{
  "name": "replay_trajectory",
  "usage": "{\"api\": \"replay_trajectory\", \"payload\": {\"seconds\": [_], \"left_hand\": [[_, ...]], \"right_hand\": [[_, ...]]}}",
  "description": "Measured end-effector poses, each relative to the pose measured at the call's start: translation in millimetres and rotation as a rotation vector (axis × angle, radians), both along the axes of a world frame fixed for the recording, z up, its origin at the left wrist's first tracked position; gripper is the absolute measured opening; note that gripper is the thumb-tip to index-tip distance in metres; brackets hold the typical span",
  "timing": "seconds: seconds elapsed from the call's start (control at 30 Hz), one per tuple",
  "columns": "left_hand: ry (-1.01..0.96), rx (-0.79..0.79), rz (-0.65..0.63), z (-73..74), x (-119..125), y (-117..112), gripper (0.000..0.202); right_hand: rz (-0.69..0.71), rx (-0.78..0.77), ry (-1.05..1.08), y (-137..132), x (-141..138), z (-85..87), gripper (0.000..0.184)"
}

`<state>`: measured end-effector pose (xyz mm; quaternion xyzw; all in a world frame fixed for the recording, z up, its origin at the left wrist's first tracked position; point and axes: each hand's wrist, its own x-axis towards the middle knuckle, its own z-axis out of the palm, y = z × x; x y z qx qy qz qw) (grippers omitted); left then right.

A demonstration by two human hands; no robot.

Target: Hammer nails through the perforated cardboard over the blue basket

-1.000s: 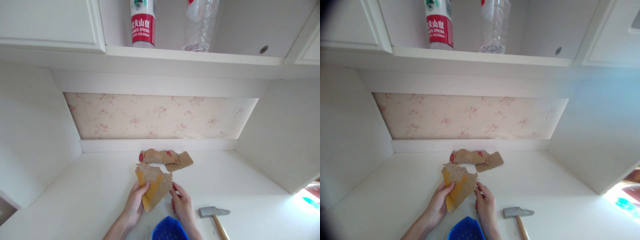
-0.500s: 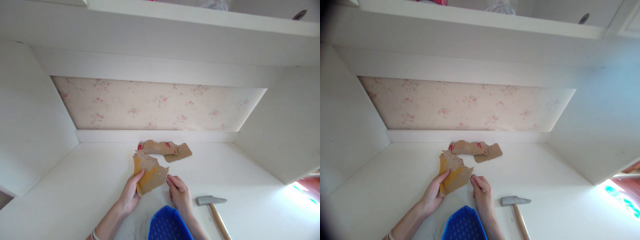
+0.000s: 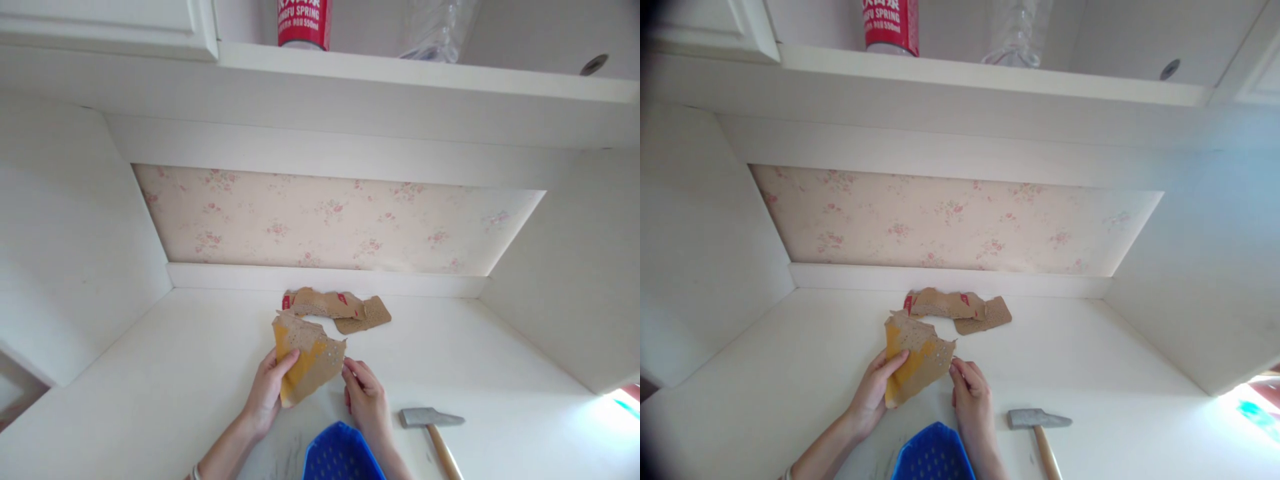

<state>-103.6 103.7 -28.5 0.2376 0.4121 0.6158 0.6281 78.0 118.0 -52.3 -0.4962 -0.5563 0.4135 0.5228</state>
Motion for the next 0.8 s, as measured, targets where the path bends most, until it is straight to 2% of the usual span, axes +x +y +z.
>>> {"api": "replay_trajectory", "payload": {"seconds": [0.23,0.4,0.5,0.6,0.67,0.8], "left_hand": [[-0.182,-0.027,-0.027,3.1,-8.8,3.1,0.047],[-0.129,-0.022,0.124,-9.6,-9.0,11.3,0.035],[-0.138,-0.012,0.159,-15.4,-9.1,14.8,0.028],[-0.130,-0.033,0.175,-13.7,-8.4,14.9,0.028],[-0.117,-0.045,0.153,-9.2,-6.9,12.7,0.031],[-0.106,-0.079,-0.009,-1.2,-3.3,4.4,0.039]], "right_hand": [[0.031,-0.002,-0.021,-1.9,1.6,1.7,0.037],[0.056,0.008,-0.033,-1.7,1.3,-0.1,0.035],[0.065,0.013,-0.041,-2.2,1.4,-1.2,0.035],[0.079,0.023,-0.047,-2.8,1.4,-1.5,0.036],[0.083,0.030,-0.050,-2.9,1.0,-1.4,0.036],[0.057,0.042,-0.061,-3.1,0.1,0.6,0.034]]}}
